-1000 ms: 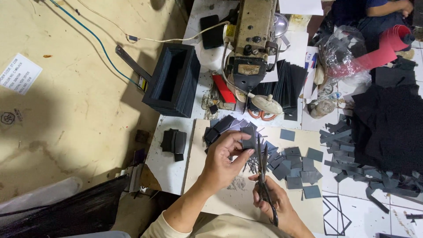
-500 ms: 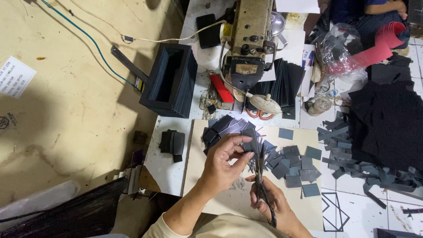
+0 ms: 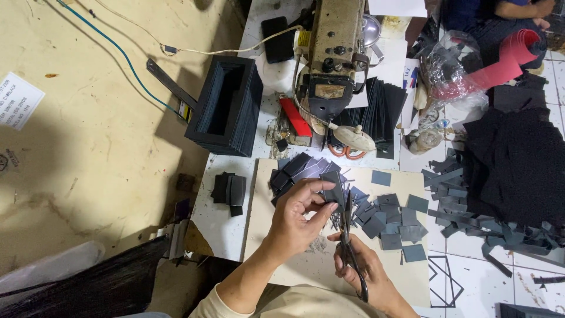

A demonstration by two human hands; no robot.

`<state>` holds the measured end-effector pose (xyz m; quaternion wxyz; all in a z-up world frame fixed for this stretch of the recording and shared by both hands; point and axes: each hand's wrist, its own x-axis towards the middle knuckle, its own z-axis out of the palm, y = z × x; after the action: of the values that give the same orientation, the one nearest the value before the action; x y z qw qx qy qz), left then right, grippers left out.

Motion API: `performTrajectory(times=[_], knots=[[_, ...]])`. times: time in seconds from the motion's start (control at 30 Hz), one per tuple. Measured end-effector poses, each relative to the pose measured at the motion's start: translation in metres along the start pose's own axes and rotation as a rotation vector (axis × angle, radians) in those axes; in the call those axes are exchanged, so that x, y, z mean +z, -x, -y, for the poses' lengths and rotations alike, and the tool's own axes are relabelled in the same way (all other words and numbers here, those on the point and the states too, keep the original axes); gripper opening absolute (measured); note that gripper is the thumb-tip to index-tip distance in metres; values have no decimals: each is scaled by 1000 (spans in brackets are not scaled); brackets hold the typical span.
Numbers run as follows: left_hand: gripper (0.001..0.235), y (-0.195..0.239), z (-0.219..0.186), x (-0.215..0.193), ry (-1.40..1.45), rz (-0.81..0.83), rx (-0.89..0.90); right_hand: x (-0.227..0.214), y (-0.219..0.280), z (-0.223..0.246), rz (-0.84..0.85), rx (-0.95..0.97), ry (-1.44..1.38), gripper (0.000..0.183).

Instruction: Trimming small rectangular leather pieces using scissors at a workbench

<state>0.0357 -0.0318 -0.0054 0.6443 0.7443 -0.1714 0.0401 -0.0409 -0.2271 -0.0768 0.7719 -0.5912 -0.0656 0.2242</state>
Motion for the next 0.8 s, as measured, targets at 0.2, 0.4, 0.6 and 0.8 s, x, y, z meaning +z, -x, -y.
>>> performTrajectory(times=[0.2, 0.4, 0.6, 0.8], knots=[[36, 1, 4, 1, -9, 0, -2, 2, 0, -4, -42, -54, 2, 72], [35, 0, 2, 2, 40, -2, -44, 1, 2, -10, -71, -66, -30, 69], [34, 0, 2, 3, 41, -10, -29, -1, 5, -13, -89, -79, -4, 64], [32, -2, -6, 3, 48, -23, -56, 1, 6, -8, -117, -107, 50, 51]])
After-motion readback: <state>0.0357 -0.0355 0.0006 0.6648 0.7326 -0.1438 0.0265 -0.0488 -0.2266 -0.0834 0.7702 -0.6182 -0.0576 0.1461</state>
